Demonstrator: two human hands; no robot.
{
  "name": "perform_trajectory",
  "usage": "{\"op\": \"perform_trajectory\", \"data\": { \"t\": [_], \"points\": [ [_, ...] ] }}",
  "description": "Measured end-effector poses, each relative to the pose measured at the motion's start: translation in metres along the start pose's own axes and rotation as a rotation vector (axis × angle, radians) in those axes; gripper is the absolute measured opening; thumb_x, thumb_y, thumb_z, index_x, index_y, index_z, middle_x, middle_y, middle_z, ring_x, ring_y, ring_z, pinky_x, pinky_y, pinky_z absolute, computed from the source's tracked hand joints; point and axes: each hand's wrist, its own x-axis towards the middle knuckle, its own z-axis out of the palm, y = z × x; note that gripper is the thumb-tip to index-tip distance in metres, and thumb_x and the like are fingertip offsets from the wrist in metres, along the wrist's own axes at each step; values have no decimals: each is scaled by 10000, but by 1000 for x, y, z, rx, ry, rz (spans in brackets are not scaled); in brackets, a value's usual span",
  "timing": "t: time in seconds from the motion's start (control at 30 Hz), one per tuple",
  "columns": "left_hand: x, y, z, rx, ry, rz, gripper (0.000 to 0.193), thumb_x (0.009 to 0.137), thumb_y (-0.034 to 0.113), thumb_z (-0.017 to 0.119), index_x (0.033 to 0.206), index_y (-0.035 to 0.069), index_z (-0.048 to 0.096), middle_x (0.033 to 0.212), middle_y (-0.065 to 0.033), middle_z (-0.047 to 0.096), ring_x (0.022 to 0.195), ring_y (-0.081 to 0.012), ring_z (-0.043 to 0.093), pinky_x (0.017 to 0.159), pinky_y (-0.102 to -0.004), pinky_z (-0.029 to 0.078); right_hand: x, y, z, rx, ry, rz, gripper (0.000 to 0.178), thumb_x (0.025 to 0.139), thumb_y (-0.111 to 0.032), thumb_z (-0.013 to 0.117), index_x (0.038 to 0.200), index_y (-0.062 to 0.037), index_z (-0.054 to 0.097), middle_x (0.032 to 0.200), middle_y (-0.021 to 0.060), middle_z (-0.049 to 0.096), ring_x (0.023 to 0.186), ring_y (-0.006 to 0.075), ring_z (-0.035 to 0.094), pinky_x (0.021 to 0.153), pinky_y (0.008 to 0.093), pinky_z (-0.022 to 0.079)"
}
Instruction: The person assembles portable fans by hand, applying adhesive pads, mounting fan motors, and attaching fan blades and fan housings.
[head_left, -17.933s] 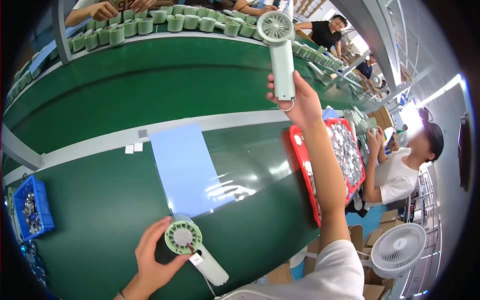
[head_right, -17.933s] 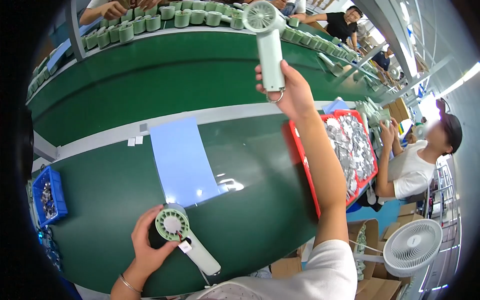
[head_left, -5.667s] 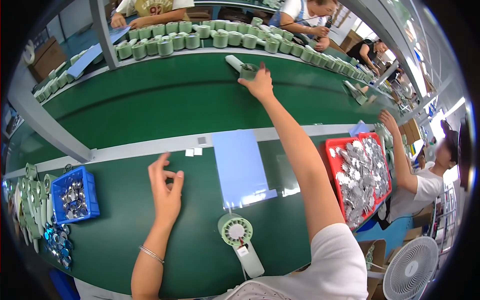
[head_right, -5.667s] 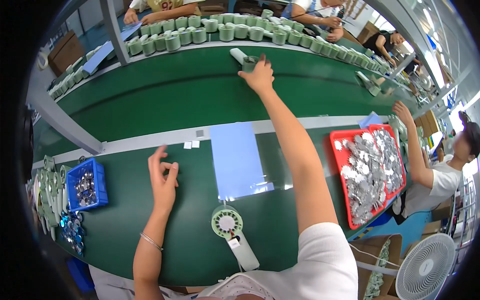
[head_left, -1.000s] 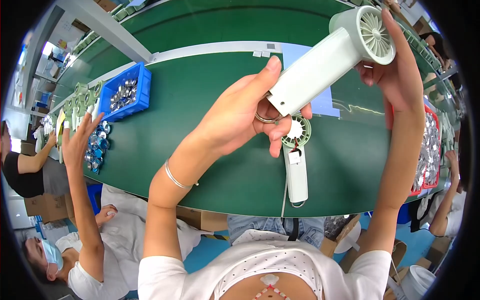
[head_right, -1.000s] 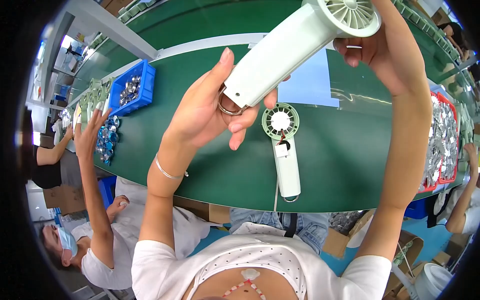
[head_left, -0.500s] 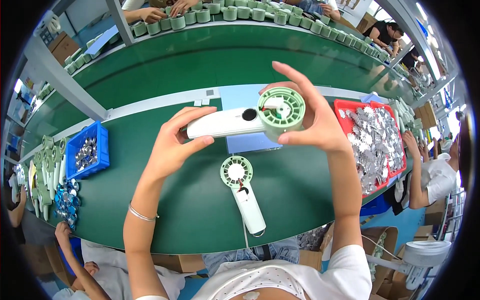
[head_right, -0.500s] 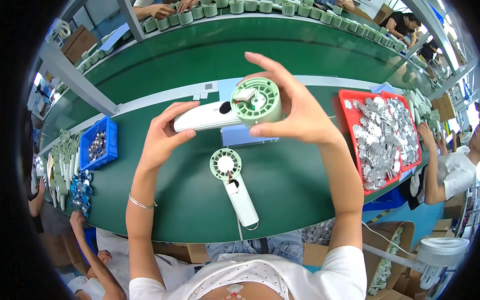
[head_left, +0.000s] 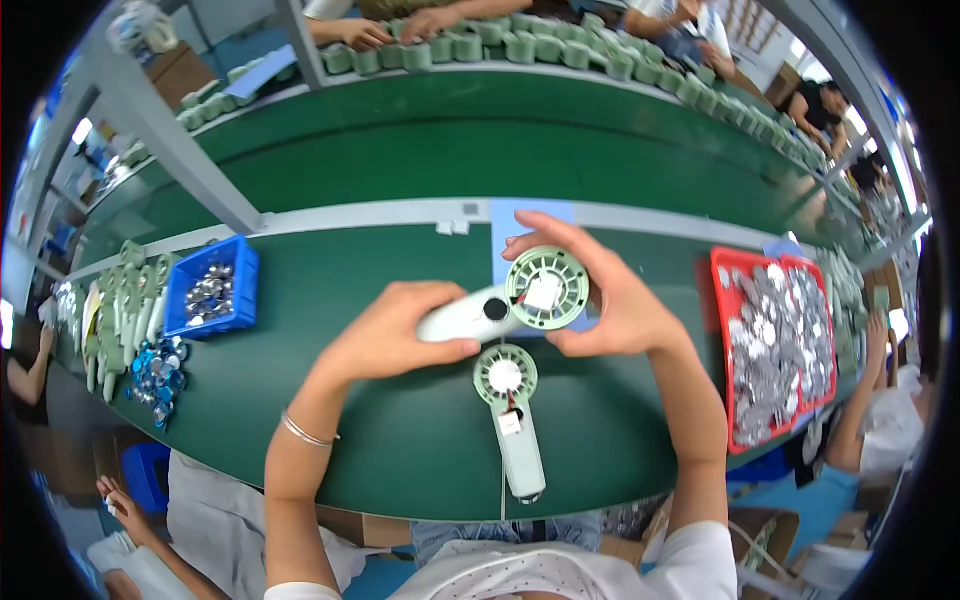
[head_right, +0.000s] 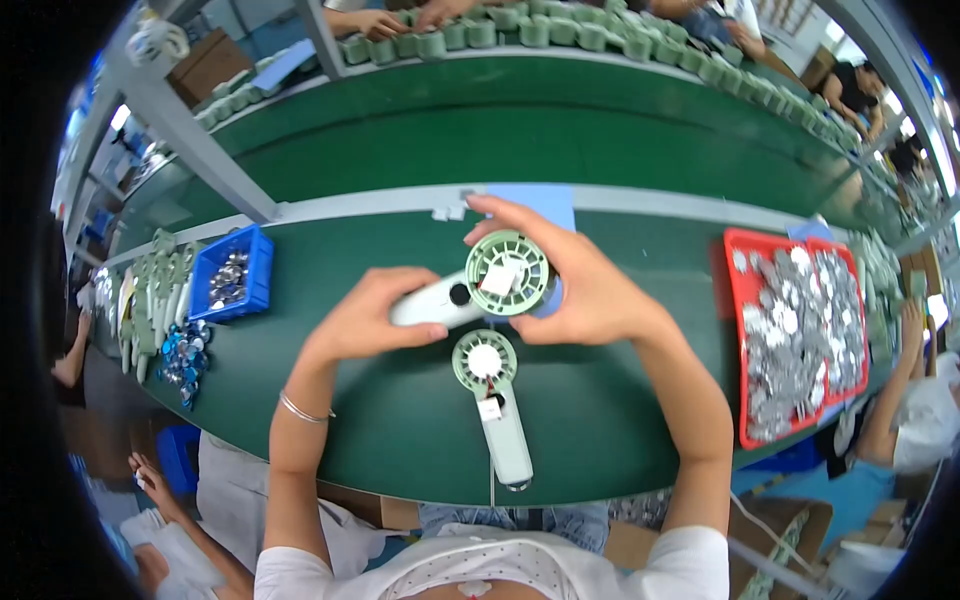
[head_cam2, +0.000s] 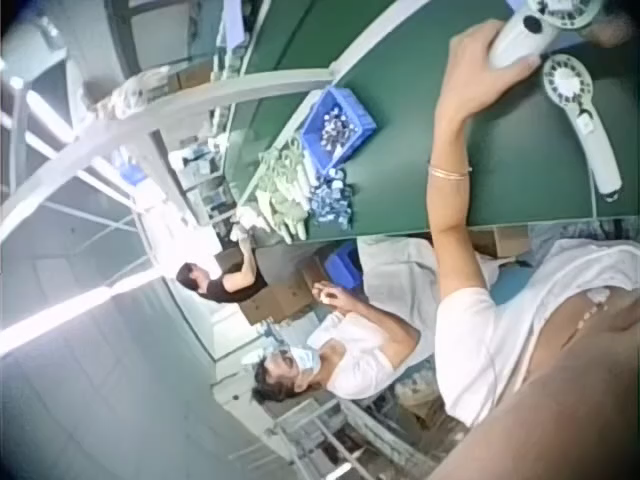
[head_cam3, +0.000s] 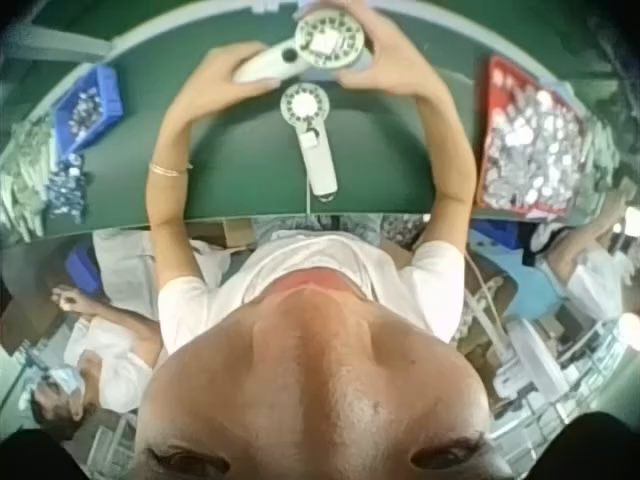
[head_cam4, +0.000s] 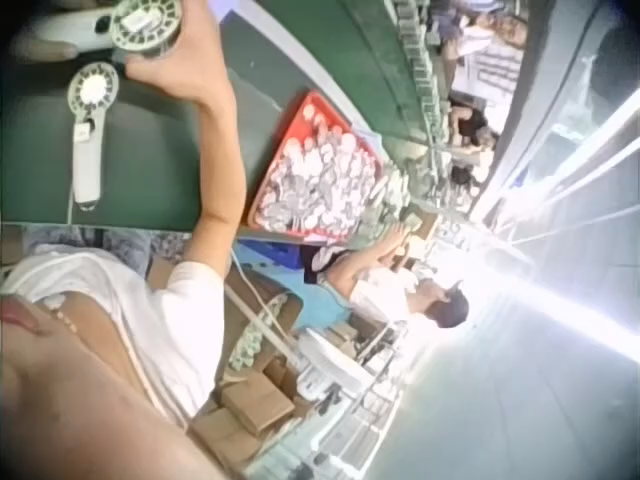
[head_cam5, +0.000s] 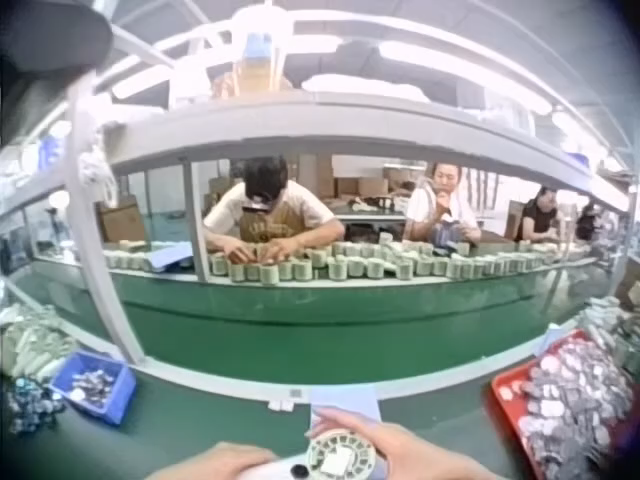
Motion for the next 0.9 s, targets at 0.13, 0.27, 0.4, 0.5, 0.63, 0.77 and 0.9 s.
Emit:
{"op": "perform_trajectory", "data": {
  "t": [0.13, 0.27, 0.4, 0.5, 0.63, 0.77, 0.9],
  "points": [
    [-22, -12, 2, -148, 141, -323, 448, 852, 321, 745, 1121, -13, 616, 882, -98, 640, 818, -184, 596, 765, -325, 487, 12, 5, 15, -293, 354, -33, 821, 746, -34, 725, 1491, -33, 380, 1393, 149, 518, 1307, 217, 481, 1099, 371, 369],
    [-41, -29, 17, -112, 720, -414, 409, 921, 340, 679, 1141, 1, 617, 898, -145, 684, 763, -206, 629, 693, -345, 498, -36, 7, 15, -327, 548, 48, 527, 813, -34, 675, 1324, -9, 546, 1242, 129, 631, 1153, 247, 597, 1006, 372, 440],
    [-68, -67, 31, 230, 778, -563, 429, 955, 335, 607, 1232, 9, 590, 949, -218, 687, 844, -313, 677, 756, -416, 507, -72, 39, 41, -388, 558, 43, 437, 841, -78, 680, 1260, -27, 567, 1183, 153, 631, 1113, 317, 611, 970, 399, 484],
    [-76, -92, 25, 412, 656, -703, 523, 974, 404, 558, 1339, 34, 497, 1050, -235, 668, 922, -341, 676, 790, -470, 503, -84, 54, 54, -432, 572, -23, 434, 862, -55, 644, 1282, -22, 542, 1197, 158, 605, 1140, 330, 567, 988, 424, 449],
    [-46, -74, 31, 553, 586, -635, 481, 1013, 416, 466, 1220, -10, 551, 1083, -255, 646, 979, -451, 621, 824, -488, 476, -112, 48, 55, -472, 604, 36, 454, 849, -24, 639, 1291, -31, 533, 1202, 141, 579, 1129, 321, 542, 980, 435, 420],
    [-42, -41, 16, 788, 413, -798, 534, 1016, 457, 456, 1189, -30, 589, 1193, -225, 583, 1091, -419, 573, 883, -459, 462, -99, 44, 64, -554, 608, -119, 444, 822, -6, 647, 1253, -15, 543, 1203, 136, 566, 1142, 318, 538, 992, 439, 416],
    [-51, -56, 9, 651, 505, -717, 555, 1025, 439, 451, 1287, -36, 564, 1271, -214, 556, 1132, -402, 561, 962, -450, 436, -98, 37, 73, -569, 594, -254, 409, 810, -4, 656, 1206, 13, 553, 1185, 148, 573, 1142, 322, 555, 1008, 453, 421]
  ]
}}
